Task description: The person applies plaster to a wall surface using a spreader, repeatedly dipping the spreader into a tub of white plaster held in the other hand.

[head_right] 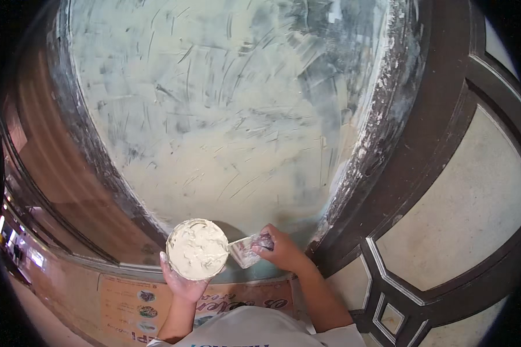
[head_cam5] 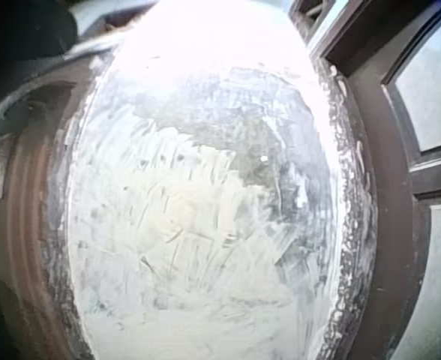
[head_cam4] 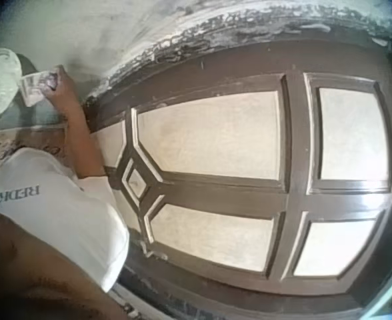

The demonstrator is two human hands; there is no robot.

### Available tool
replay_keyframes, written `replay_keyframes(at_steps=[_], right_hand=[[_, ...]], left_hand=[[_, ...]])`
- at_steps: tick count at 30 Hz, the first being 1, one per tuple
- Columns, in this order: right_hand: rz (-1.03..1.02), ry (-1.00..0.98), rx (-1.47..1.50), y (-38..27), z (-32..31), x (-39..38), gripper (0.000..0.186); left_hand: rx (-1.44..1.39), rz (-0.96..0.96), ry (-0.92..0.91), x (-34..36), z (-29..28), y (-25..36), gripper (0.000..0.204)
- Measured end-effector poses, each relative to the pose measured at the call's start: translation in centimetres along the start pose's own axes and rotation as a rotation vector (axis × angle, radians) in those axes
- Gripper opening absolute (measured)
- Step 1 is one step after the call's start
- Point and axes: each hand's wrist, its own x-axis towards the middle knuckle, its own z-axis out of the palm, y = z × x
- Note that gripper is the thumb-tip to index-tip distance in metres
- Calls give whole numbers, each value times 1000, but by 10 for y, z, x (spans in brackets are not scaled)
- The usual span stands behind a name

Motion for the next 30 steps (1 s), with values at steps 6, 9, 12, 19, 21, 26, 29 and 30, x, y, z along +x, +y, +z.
replay_keyframes(at_steps=[6,9,12,19,21,26,29,30], right_hand=[[97,342,169,16,-44,8,42],[-119,433,164,-2,-76,20,42],[-157,411,-75,-59,-106,39,43],[-366,549,-592,-134,-146,76,48],[-446,510,-783,-138,-140,87,48],[-449,523,-901,-144,-146,101,44],[-291,817,-754,-158,-176,93,44],[-293,816,-758,-161,-177,89,44]], left_hand=[[222,-32,-69,4,-4,-6,91],[175,-38,-87,5,-1,-8,90],[257,22,-77,1,4,-4,89],[285,118,-62,-4,6,6,88],[304,116,-61,-7,4,13,89],[196,115,-56,-13,9,19,90],[286,99,-88,-18,17,25,90],[295,113,-71,-19,18,28,89]])
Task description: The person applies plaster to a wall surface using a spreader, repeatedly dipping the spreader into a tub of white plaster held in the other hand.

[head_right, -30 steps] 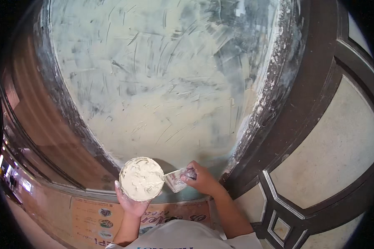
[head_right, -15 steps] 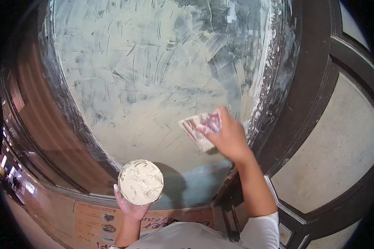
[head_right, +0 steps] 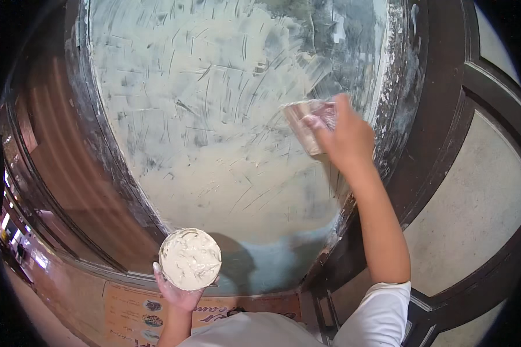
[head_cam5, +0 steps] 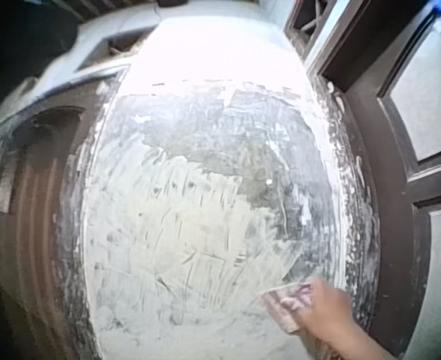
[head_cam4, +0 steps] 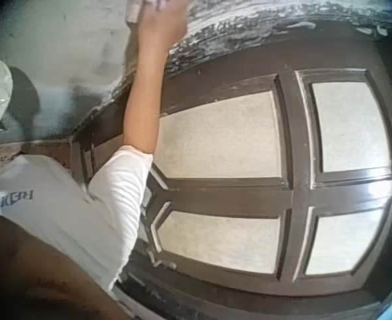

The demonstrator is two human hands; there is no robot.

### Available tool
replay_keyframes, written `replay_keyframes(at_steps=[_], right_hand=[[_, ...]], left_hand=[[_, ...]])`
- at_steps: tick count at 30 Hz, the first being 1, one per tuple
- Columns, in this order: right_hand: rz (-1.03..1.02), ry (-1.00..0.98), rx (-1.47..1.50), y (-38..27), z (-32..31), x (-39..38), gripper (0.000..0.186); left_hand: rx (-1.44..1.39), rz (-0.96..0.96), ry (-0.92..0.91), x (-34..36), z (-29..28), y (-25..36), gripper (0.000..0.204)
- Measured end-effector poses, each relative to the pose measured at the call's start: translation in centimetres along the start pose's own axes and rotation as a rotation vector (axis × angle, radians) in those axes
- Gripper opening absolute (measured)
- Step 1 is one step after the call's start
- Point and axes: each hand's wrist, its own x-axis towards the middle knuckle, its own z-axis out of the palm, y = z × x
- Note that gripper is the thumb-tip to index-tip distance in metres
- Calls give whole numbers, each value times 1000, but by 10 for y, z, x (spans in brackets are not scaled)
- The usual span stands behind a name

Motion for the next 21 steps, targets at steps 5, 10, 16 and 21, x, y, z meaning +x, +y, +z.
replay_keyframes(at_steps=[5,10,16,21], right_hand=[[-321,-162,12,-17,32,-33,46],[-8,-20,68,-5,18,-12,49],[99,42,105,-2,23,-25,52],[184,146,328,25,31,-25,53]], left_hand=[[-182,-22,76,5,-3,9,88],[-213,-117,23,3,7,12,85],[57,-110,-120,3,-5,14,87],[-57,-145,-98,2,-1,7,86]])
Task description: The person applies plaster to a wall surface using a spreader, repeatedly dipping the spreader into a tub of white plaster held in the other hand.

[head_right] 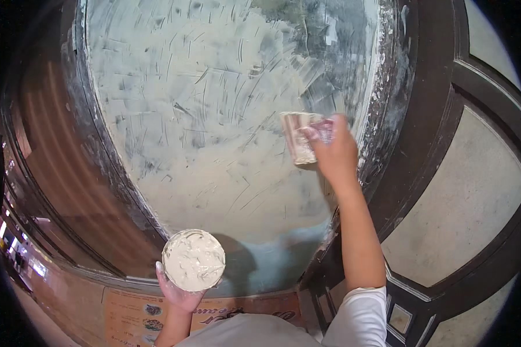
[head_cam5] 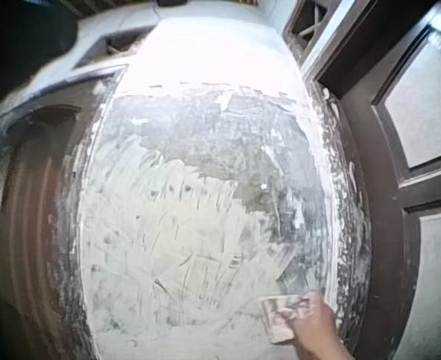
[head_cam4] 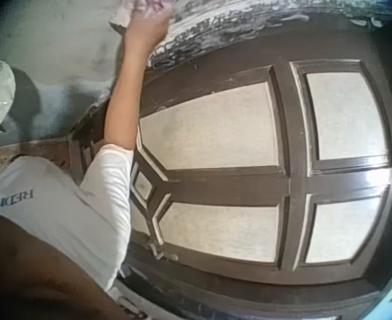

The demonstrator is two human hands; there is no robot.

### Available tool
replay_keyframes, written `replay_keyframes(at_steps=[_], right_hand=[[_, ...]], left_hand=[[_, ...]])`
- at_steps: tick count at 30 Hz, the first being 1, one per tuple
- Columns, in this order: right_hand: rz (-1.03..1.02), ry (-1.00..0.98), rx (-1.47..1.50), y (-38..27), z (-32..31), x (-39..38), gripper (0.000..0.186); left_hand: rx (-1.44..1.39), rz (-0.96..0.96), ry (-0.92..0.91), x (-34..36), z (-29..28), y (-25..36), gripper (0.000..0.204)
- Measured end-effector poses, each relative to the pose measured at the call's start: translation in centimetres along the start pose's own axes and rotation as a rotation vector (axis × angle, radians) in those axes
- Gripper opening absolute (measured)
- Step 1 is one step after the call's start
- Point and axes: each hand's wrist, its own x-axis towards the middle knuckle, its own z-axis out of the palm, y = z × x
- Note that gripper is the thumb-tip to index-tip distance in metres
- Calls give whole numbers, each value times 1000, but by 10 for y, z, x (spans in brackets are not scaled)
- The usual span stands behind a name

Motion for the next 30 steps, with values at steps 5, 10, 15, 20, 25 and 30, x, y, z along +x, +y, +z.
replay_keyframes(at_steps=[5,10,15,20,25,30], right_hand=[[-54,44,147,3,-15,-14,40],[11,-94,301,17,-10,-34,29],[-32,-233,330,24,-20,-37,28],[-134,-572,281,1,-11,-28,30],[-60,-154,88,12,-10,3,26],[250,96,635,23,-57,-6,30]], left_hand=[[-123,69,119,1,-2,-6,89],[-84,55,102,2,-6,-17,89],[48,47,59,5,5,-27,89],[-71,56,133,4,2,-37,87],[-145,96,78,-4,11,-37,88],[-131,187,73,-19,9,-21,88]])
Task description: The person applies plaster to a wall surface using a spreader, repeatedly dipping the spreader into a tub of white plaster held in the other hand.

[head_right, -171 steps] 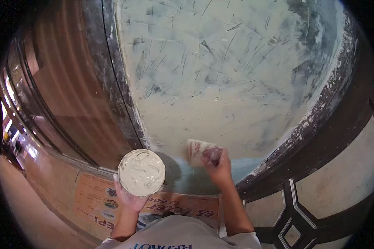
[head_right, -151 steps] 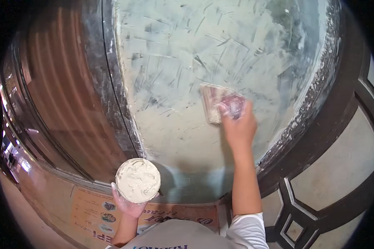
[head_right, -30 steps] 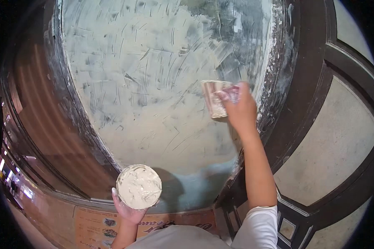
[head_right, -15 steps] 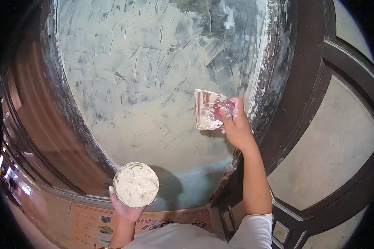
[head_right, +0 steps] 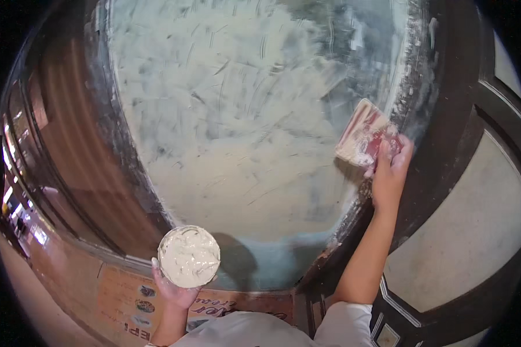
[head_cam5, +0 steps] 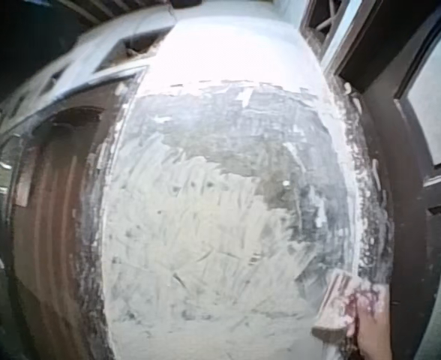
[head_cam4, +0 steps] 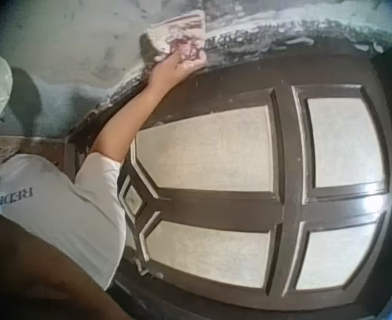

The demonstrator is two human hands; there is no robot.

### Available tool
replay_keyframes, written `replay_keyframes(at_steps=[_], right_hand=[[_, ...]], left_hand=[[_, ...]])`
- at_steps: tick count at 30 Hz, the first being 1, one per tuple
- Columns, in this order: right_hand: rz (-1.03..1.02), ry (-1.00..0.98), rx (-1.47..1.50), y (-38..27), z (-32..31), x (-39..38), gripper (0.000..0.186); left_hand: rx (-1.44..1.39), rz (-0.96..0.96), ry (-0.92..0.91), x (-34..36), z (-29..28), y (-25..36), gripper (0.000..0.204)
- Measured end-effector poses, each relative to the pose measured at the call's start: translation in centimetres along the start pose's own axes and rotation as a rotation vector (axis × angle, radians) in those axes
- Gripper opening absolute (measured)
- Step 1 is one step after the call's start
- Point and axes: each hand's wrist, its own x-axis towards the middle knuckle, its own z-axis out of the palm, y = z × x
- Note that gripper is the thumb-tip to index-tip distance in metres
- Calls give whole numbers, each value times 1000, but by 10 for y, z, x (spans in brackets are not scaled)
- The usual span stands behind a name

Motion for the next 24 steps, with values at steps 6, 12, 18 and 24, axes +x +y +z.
replay_keyframes(at_steps=[6,12,18,24], right_hand=[[216,-726,27,19,53,-110,32],[506,-888,144,54,75,-165,42],[460,-883,331,39,123,-181,43],[421,-1012,180,45,148,-203,30]], left_hand=[[93,38,-15,7,6,20,85],[223,25,-7,4,4,38,84],[180,30,22,2,-1,50,84],[237,161,21,5,-8,64,84]])
